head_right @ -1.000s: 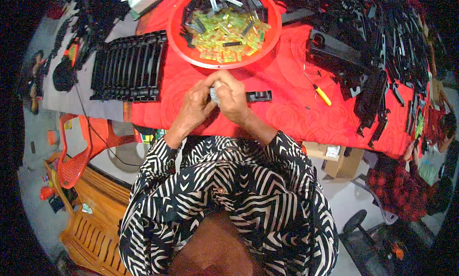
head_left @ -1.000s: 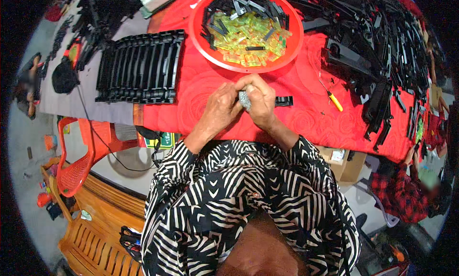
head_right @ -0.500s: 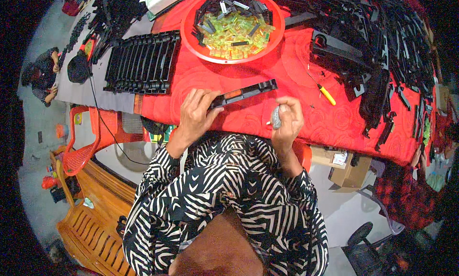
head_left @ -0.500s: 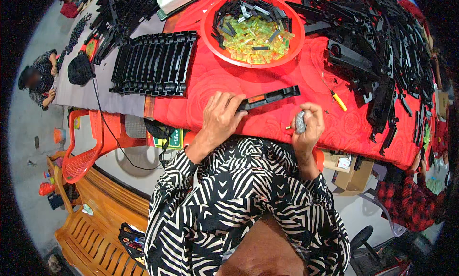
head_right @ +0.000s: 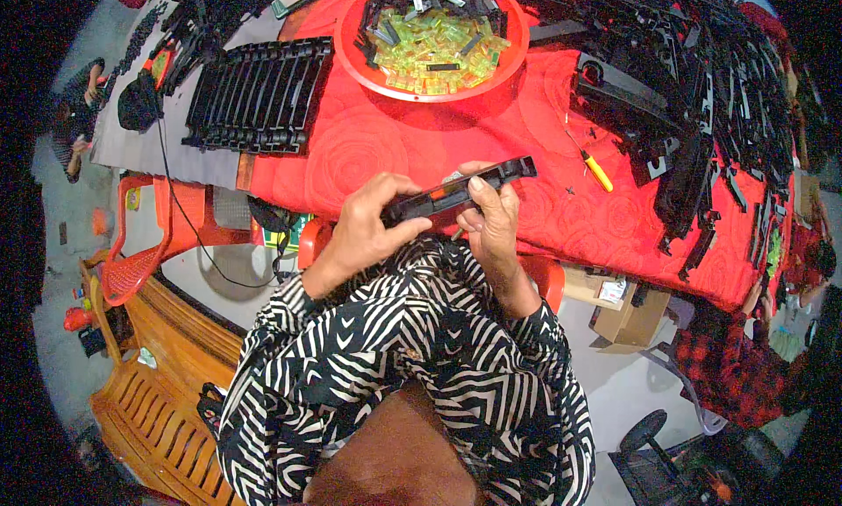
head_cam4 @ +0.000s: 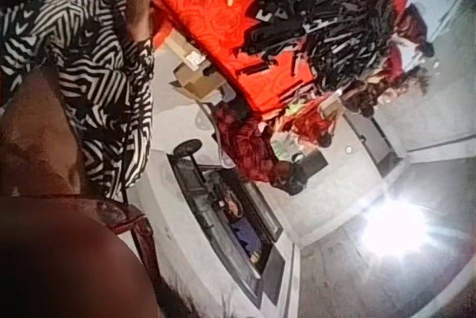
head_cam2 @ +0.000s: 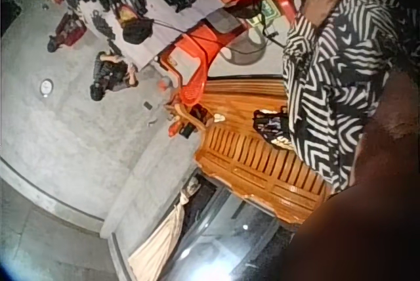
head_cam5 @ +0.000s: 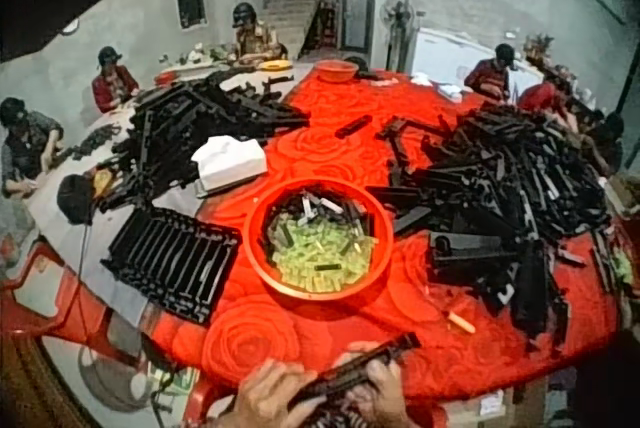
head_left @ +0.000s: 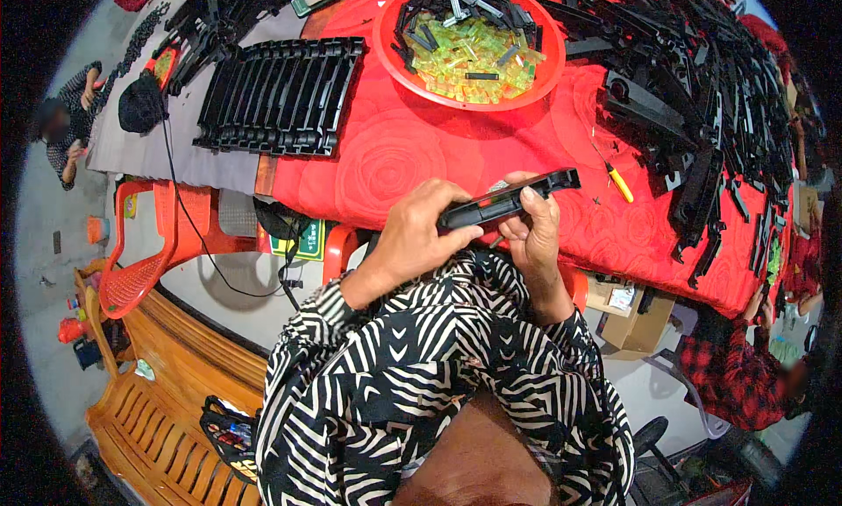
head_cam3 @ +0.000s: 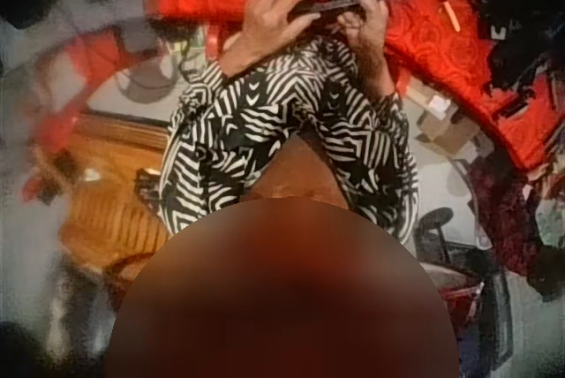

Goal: The person assembles toy guns by inserting small plastic inserts into black plastic toy gun frames, using a screwdriver to secure the components.

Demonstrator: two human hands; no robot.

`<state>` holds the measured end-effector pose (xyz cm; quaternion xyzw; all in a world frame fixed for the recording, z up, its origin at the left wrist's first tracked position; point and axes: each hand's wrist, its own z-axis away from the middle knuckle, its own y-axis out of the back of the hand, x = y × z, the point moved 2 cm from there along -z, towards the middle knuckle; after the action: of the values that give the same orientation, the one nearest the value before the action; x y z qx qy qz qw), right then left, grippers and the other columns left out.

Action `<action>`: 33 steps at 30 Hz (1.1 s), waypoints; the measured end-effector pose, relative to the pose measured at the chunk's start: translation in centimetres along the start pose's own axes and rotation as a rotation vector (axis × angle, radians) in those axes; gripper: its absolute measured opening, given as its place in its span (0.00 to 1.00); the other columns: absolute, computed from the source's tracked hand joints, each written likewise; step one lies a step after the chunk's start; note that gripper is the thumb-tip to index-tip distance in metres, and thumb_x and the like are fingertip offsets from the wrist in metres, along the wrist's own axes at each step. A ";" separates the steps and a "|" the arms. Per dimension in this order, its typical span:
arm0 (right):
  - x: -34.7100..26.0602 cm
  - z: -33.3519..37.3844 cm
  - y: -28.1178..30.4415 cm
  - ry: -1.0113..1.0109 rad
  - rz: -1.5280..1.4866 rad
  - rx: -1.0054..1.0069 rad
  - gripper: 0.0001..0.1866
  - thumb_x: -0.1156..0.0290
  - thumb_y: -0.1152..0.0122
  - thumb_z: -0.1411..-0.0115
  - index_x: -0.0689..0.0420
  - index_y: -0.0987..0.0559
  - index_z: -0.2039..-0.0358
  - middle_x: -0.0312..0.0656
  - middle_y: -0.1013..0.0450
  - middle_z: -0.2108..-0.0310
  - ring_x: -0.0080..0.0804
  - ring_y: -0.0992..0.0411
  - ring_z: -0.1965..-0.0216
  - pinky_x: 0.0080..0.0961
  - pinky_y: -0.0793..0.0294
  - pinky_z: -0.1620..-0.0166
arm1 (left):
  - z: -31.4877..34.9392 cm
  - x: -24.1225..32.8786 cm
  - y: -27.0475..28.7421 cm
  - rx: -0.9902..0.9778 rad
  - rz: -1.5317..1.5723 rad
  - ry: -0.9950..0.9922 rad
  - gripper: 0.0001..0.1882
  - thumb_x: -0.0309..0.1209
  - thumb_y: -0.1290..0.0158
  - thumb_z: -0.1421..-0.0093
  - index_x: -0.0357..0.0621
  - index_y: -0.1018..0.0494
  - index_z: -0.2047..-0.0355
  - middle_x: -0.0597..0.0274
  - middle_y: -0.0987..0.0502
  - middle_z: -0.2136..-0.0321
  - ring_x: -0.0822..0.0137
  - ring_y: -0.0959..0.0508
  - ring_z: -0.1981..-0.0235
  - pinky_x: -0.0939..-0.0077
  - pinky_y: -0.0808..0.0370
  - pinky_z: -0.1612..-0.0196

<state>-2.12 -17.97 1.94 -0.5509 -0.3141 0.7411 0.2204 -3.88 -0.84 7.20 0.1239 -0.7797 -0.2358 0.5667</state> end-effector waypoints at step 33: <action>0.2 -0.2 -1.9 0.041 0.504 0.131 0.17 0.79 0.45 0.54 0.60 0.32 0.61 0.35 0.31 0.70 0.22 0.31 0.68 0.19 0.32 0.62 | 0.7 -3.0 -1.2 -0.267 0.769 0.423 0.20 0.21 0.42 0.53 0.36 0.33 0.59 0.66 0.27 0.66 0.76 0.28 0.64 0.79 0.31 0.58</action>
<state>-2.03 -16.47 3.12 -0.6113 -0.1137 0.7800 0.0702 -3.68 -0.36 3.95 -0.2032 -0.5990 -0.0762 0.7708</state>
